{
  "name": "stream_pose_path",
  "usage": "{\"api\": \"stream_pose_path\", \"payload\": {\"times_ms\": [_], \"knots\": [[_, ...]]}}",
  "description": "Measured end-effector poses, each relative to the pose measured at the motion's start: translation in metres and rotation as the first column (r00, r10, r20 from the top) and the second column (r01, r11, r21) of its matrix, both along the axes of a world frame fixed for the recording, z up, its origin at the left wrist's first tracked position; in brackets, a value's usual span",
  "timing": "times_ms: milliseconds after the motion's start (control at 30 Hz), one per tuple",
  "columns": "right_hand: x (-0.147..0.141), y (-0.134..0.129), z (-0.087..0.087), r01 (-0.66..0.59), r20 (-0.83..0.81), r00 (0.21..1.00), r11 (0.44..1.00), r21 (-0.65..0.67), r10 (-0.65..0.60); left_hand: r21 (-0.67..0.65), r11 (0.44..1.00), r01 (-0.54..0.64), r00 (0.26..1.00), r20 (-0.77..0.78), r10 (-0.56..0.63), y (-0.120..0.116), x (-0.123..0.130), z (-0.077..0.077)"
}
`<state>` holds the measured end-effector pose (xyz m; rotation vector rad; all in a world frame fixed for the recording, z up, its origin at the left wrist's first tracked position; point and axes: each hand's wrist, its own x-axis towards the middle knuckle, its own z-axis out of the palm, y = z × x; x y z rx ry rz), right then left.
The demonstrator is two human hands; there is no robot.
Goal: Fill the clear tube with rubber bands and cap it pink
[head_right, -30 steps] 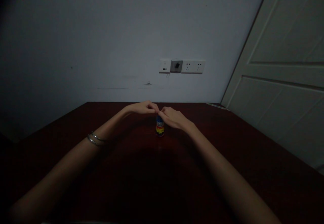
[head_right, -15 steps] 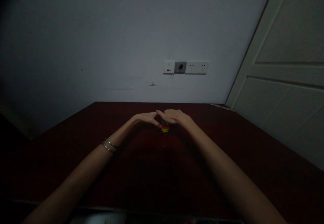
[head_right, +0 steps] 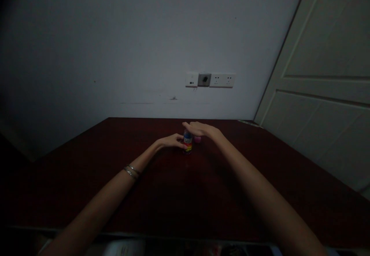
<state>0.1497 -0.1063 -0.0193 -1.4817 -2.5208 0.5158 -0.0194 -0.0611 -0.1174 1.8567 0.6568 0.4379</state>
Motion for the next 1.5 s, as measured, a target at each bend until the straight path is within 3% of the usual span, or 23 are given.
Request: {"api": "stream_pose_path", "payload": {"times_ms": [267,467,567,667,800,900,1000,1100,1233,1300,1367,1500], "knots": [[0.007,-0.009,0.013,0.01,-0.092,0.996,0.996,0.088,-0.002,-0.002,1.0,0.027,0.998,0.05,-0.027,0.0,0.001,-0.003],[0.014,-0.012,0.016,-0.059,-0.148,0.986,0.99,0.127,0.078,-0.045,0.999,0.008,0.998,0.06,-0.005,0.0,0.002,-0.004],[0.024,0.002,0.009,0.034,-0.179,0.984,0.974,0.222,0.006,-0.051,0.999,0.007,0.997,0.072,-0.003,0.0,0.002,-0.005],[0.034,0.022,-0.012,0.196,-0.165,0.974,0.939,0.284,-0.154,-0.058,0.998,-0.002,0.996,0.086,0.007,0.0,0.002,-0.006],[0.04,0.038,-0.061,0.157,-0.02,0.988,0.967,0.199,-0.156,-0.088,0.996,-0.005,0.994,0.107,0.014,-0.001,0.002,-0.007],[0.04,0.042,-0.096,0.146,0.023,0.988,0.963,0.227,-0.156,-0.107,0.994,-0.023,0.993,0.11,0.035,-0.002,0.003,-0.007],[0.042,0.044,-0.112,0.138,0.002,0.99,0.953,0.269,-0.144,-0.104,0.994,-0.034,0.994,0.104,0.044,-0.003,0.004,-0.006],[0.044,0.044,-0.102,0.176,-0.2,0.972,0.943,0.282,-0.121,-0.097,0.995,-0.035,0.994,0.098,0.045,-0.004,0.003,-0.006],[0.042,0.031,-0.062,0.25,-0.607,0.786,0.958,0.142,-0.115,-0.096,0.995,-0.028,0.993,0.107,0.038,-0.005,0.002,-0.006],[0.04,0.02,-0.041,0.182,-0.647,0.756,0.982,0.057,-0.103,-0.09,0.996,-0.027,0.994,0.103,0.036,-0.004,0.002,-0.006],[0.035,0.009,-0.024,0.071,-0.622,0.783,0.996,0.053,-0.022,-0.089,0.996,-0.023,0.995,0.097,0.032,-0.003,0.002,-0.007],[0.026,-0.007,-0.005,-0.112,-0.532,0.837,0.992,0.059,0.127,-0.107,0.994,-0.015,0.994,0.104,0.026,-0.003,0.002,-0.007]]}}
